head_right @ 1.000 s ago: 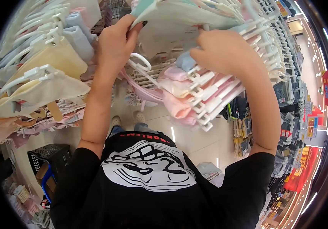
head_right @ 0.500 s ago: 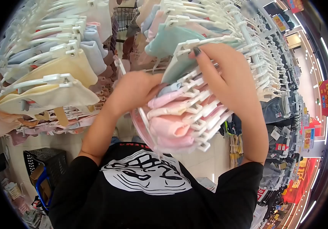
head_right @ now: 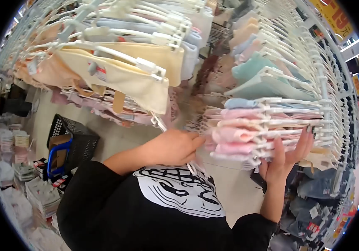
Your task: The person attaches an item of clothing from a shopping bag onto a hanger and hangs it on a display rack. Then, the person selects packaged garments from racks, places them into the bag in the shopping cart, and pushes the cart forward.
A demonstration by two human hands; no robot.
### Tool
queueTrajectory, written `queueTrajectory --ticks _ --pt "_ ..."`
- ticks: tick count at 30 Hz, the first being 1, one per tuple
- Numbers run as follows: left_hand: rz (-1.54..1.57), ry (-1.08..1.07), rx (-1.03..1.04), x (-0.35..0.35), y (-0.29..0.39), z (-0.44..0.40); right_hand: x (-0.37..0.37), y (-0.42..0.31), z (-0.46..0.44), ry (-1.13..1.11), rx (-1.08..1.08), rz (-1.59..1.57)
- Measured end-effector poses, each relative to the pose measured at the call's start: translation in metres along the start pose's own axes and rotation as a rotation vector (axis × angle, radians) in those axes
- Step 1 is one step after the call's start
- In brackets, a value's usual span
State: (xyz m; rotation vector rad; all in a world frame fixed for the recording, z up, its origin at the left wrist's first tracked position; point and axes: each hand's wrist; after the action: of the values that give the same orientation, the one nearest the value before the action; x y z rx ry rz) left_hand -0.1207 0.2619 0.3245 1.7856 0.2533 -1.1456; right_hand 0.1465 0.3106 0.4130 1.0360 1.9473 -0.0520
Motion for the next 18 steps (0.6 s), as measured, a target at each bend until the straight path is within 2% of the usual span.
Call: queueTrajectory --ticks 2,5,8,10,13,18 --pt "-0.021 -0.028 0.021 -0.005 0.011 0.009 0.009 0.004 0.002 0.004 -0.058 0.161" --pt "-0.074 -0.113 0.095 -0.016 0.026 0.014 0.021 -0.008 -0.005 0.048 0.011 0.220" --pt "-0.105 -0.135 0.198 -0.020 0.036 0.012 0.039 -0.021 0.000 0.091 0.051 0.272" --pt "-0.124 -0.127 0.285 -0.018 0.040 0.003 0.063 -0.030 0.014 0.158 0.072 0.191" --pt "-0.165 -0.116 0.402 -0.022 0.057 -0.012 0.079 -0.046 0.035 0.009 0.080 0.210" --pt "-0.247 0.133 0.670 -0.014 0.085 -0.037 0.091 -0.063 0.060 -0.182 0.013 0.006"
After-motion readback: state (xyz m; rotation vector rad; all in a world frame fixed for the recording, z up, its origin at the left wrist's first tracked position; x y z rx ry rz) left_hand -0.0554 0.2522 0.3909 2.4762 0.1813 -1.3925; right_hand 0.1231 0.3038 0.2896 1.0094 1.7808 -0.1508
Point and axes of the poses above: each hand's wrist, its own z-axis away from the middle knuckle, its own x-axis out of the palm, y = z × x, and after that the axes turned 4 degrees about -y, right-handed
